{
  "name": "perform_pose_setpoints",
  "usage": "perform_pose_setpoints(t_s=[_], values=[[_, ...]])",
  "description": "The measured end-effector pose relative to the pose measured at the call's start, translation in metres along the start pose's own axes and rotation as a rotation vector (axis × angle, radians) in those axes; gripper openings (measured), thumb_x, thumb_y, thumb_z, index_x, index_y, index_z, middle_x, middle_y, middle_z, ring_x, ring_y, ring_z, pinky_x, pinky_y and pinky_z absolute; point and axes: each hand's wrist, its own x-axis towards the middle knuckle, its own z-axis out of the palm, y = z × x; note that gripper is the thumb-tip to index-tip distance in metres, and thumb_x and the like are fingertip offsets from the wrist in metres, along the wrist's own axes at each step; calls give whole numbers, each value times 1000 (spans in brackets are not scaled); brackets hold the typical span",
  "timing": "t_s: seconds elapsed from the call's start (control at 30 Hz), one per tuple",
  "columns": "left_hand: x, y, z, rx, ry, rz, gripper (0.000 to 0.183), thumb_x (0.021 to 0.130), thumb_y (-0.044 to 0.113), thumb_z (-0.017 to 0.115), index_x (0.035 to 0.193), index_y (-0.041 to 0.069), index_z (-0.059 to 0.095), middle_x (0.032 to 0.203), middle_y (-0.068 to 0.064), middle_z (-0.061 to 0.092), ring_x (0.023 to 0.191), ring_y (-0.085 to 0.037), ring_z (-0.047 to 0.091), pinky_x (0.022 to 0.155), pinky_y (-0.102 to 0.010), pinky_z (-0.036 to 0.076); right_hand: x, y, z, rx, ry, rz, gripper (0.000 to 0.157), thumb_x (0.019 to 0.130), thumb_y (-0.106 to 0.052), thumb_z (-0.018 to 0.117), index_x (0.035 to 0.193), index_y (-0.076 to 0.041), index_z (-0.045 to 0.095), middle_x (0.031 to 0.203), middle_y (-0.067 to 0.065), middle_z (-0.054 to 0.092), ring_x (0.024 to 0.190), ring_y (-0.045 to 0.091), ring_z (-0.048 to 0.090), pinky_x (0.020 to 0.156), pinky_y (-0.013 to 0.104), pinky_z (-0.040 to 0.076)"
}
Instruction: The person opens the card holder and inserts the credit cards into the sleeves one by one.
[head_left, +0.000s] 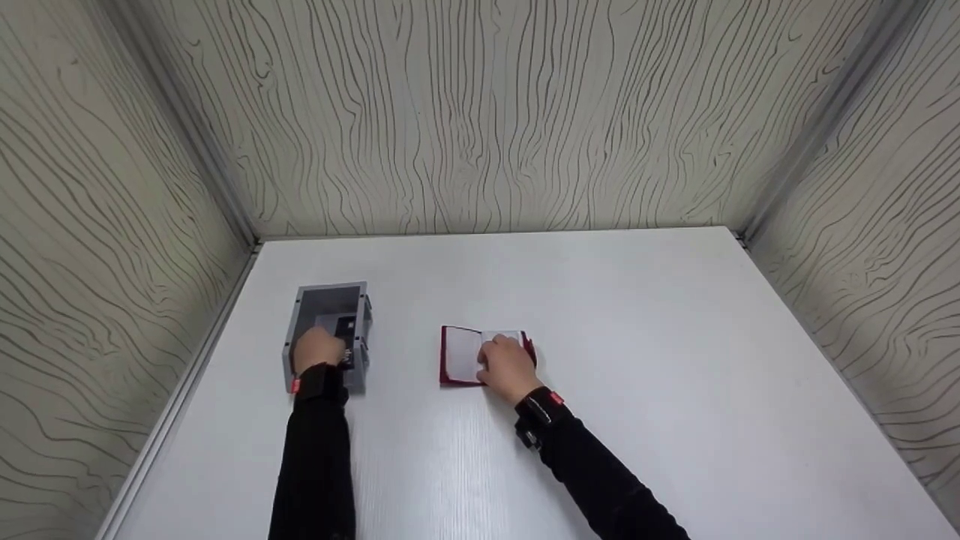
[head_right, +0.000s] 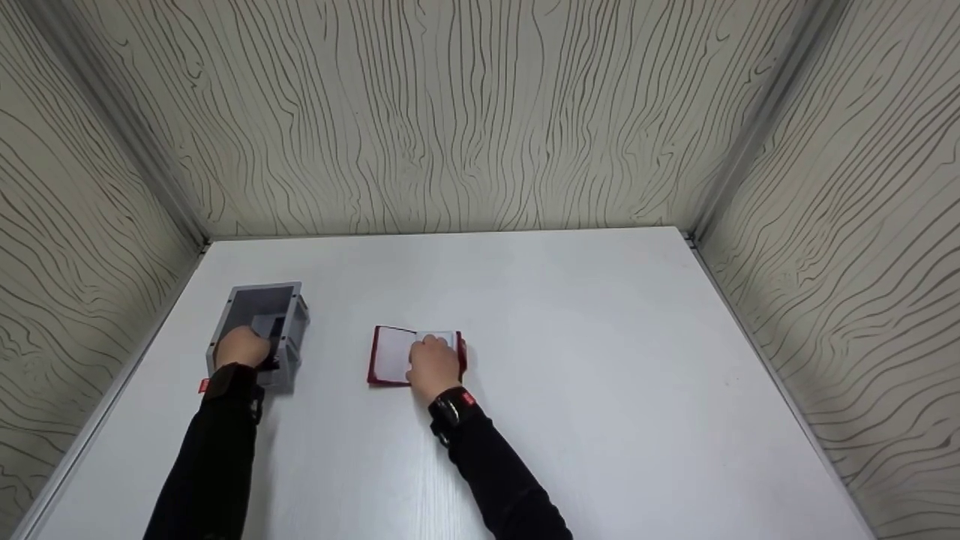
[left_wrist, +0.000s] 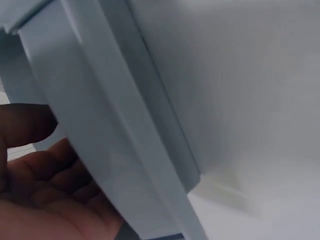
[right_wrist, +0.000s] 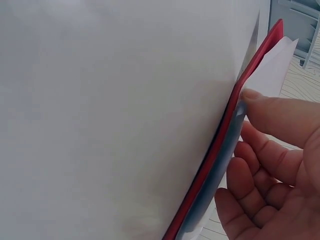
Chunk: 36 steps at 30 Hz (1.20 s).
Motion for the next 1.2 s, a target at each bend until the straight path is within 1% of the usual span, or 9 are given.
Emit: perform_pose_setpoints(t_s=[0.1,0.3,0.53,0.67,0.77,0.97,1.2], values=[[-2,2,-1,0,-2,-8,21,86,2,49,91,-12,65,94,-28,65,77,-33,57,77,-49,48,0,0,0,2,-1,-1,18,74,-14,79,86,-6,69,82,4,55,82,27,56,75,41,47],[-7,5,-3,-9,8,-20,18,88,4,49,87,-8,62,90,-24,64,76,-32,55,75,-48,47,1,1,1,2,-8,0,17,74,-14,78,86,-6,69,83,4,55,82,26,56,75,40,47],[-7,6,-5,-15,-8,-24,27,89,7,48,99,-11,64,102,-28,65,85,-37,59,80,-49,47,1,0,1,-1,-10,9,17,75,-14,78,86,-6,69,83,4,55,82,26,55,75,41,47],[-8,7,-6,-8,-5,-10,20,88,6,48,81,-5,61,82,-20,62,72,-30,53,70,-45,46,0,0,1,2,-6,14,17,75,-13,80,86,-6,69,83,4,54,83,27,56,75,40,47],[-9,7,-6,-17,-1,11,18,87,4,47,71,0,56,72,-13,55,64,-26,48,64,-42,43,0,0,2,-2,4,11,17,74,-13,81,84,-7,69,82,3,54,83,27,56,74,40,47],[-4,2,-5,-29,-13,2,18,86,5,46,72,0,57,75,-15,57,65,-27,48,62,-39,42,0,1,3,-7,6,5,17,73,-14,81,85,-7,69,83,4,55,83,27,57,75,40,47],[2,-2,-3,-38,-29,-5,18,87,7,46,77,-2,59,86,-20,62,71,-30,53,71,-43,46,1,1,2,1,-3,17,18,74,-14,81,85,-7,69,83,4,55,83,27,56,75,41,47]])
